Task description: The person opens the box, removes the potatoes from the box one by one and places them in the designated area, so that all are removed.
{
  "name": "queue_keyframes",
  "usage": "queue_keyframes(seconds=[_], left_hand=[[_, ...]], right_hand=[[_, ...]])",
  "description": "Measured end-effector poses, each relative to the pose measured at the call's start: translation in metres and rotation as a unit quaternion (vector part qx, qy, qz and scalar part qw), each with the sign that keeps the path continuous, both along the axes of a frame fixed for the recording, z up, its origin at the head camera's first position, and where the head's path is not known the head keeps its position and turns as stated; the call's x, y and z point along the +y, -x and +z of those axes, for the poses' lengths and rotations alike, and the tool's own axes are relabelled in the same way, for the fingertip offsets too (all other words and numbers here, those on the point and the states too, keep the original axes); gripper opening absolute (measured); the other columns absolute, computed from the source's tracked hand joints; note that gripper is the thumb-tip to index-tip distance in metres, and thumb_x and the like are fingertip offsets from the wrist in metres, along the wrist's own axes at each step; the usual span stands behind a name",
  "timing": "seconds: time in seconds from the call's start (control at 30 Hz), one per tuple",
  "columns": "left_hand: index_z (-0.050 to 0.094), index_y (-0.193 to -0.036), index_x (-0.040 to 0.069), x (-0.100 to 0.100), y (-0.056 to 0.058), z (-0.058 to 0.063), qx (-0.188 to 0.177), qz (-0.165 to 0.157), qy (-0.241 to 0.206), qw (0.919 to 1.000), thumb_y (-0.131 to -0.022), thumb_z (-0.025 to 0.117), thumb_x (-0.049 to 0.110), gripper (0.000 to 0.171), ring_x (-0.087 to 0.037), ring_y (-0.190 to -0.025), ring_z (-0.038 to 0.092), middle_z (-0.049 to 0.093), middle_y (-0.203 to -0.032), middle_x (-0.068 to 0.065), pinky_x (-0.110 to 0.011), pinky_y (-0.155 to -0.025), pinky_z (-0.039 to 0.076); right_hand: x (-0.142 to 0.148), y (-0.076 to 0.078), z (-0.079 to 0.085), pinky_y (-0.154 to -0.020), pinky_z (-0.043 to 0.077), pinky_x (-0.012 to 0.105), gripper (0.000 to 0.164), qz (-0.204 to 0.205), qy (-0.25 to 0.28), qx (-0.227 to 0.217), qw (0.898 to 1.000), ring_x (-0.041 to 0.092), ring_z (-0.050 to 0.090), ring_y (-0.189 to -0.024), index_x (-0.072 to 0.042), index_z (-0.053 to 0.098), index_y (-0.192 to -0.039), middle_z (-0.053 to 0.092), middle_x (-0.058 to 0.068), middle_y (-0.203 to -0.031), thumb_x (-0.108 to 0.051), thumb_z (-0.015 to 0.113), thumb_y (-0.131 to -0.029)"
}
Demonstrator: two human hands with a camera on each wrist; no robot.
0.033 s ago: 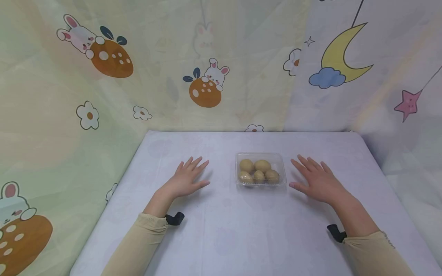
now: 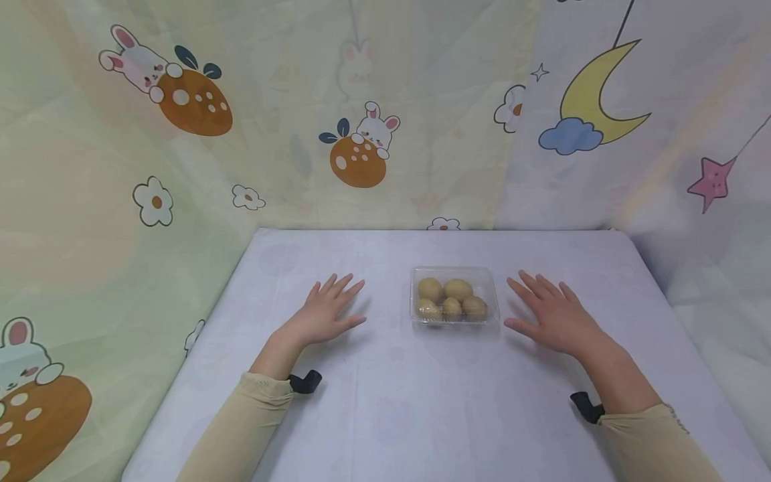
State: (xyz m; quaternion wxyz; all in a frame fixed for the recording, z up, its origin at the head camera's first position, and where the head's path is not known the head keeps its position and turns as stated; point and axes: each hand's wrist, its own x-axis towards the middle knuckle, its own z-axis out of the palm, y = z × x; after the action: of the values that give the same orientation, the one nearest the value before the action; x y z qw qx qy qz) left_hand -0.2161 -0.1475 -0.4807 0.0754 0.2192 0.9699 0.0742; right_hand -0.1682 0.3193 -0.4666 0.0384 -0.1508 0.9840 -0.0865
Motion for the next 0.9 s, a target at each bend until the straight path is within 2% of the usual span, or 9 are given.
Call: queue_keyframes(seconds=[0.17,0.33,0.4,0.5,0.6,0.67,0.73,0.8,0.9], left_hand=[[0.014,-0.157,0.041,0.001,0.000,-0.001,0.000,-0.001,-0.003,1.0000,-0.090,0.032,0.080,0.080,-0.032,-0.155,0.005,0.014,-0.167,0.003,-0.061,-0.121,0.007],[0.017,-0.158,0.038,0.002,0.002,-0.002,-0.006,0.000,-0.018,0.9998,-0.091,0.034,0.077,0.079,-0.033,-0.154,0.007,0.016,-0.166,0.002,-0.061,-0.122,0.008],[0.018,-0.158,0.036,0.003,0.003,-0.004,-0.008,-0.001,-0.028,0.9996,-0.093,0.036,0.075,0.078,-0.032,-0.154,0.010,0.019,-0.166,0.001,-0.059,-0.122,0.009],[0.022,-0.158,0.030,0.006,0.005,-0.009,-0.007,-0.005,-0.062,0.9980,-0.096,0.041,0.067,0.075,-0.032,-0.153,0.018,0.029,-0.162,-0.003,-0.056,-0.122,0.015],[0.026,-0.157,0.026,0.013,0.007,-0.015,-0.022,0.002,-0.121,0.9924,-0.099,0.046,0.058,0.069,-0.029,-0.149,0.030,0.039,-0.157,-0.005,-0.049,-0.121,0.024],[0.029,-0.156,0.025,0.020,0.008,-0.020,-0.049,0.016,-0.172,0.9838,-0.100,0.048,0.053,0.065,-0.026,-0.143,0.040,0.047,-0.151,-0.004,-0.046,-0.118,0.032],[0.031,-0.155,0.027,0.028,0.008,-0.024,-0.087,0.037,-0.225,0.9697,-0.100,0.049,0.050,0.062,-0.024,-0.136,0.049,0.053,-0.145,-0.003,-0.046,-0.112,0.040],[0.033,-0.155,0.029,0.037,0.008,-0.028,-0.130,0.059,-0.279,0.9496,-0.100,0.049,0.049,0.060,-0.022,-0.124,0.059,0.060,-0.137,-0.001,-0.046,-0.105,0.046],[0.034,-0.153,0.031,0.050,0.008,-0.035,-0.190,0.082,-0.352,0.9129,-0.100,0.053,0.046,0.059,-0.017,-0.104,0.068,0.066,-0.124,0.000,-0.042,-0.094,0.053]], right_hand=[[0.000,-0.001,-0.001,-0.112,0.012,0.072,0.089,0.005,0.005,0.006,1.000,0.049,0.021,-0.145,-0.020,0.023,-0.158,0.022,0.019,-0.162,-0.067,0.054,-0.090],[0.003,0.000,-0.004,-0.110,0.024,0.069,0.082,0.015,0.048,0.008,0.999,0.048,0.030,-0.141,-0.018,0.026,-0.157,0.030,0.022,-0.158,-0.058,0.058,-0.093],[0.003,0.001,-0.003,-0.106,0.031,0.069,0.078,0.009,0.087,-0.016,0.996,0.048,0.036,-0.138,-0.018,0.025,-0.157,0.035,0.024,-0.155,-0.053,0.058,-0.096],[0.004,0.002,-0.003,-0.100,0.040,0.066,0.073,-0.009,0.150,-0.062,0.987,0.044,0.048,-0.130,-0.020,0.021,-0.158,0.047,0.021,-0.147,-0.047,0.054,-0.100],[0.004,0.004,-0.005,-0.087,0.052,0.053,0.067,-0.021,0.207,-0.099,0.973,0.036,0.062,-0.112,-0.019,0.019,-0.159,0.059,0.018,-0.135,-0.042,0.050,-0.103],[0.005,0.006,-0.008,-0.080,0.053,0.042,0.065,-0.024,0.248,-0.119,0.961,0.029,0.065,-0.101,-0.018,0.020,-0.158,0.064,0.016,-0.127,-0.038,0.049,-0.104],[0.005,0.008,-0.013,-0.075,0.053,0.035,0.064,-0.026,0.294,-0.139,0.945,0.025,0.066,-0.093,-0.016,0.019,-0.158,0.065,0.017,-0.123,-0.034,0.049,-0.105],[0.004,0.010,-0.018,-0.074,0.055,0.034,0.063,-0.025,0.345,-0.159,0.925,0.024,0.066,-0.090,-0.015,0.018,-0.158,0.065,0.021,-0.119,-0.030,0.048,-0.105],[0.002,0.013,-0.025,-0.073,0.058,0.037,0.063,-0.019,0.409,-0.184,0.893,0.026,0.068,-0.086,-0.012,0.015,-0.159,0.062,0.027,-0.117,-0.027,0.045,-0.106]])
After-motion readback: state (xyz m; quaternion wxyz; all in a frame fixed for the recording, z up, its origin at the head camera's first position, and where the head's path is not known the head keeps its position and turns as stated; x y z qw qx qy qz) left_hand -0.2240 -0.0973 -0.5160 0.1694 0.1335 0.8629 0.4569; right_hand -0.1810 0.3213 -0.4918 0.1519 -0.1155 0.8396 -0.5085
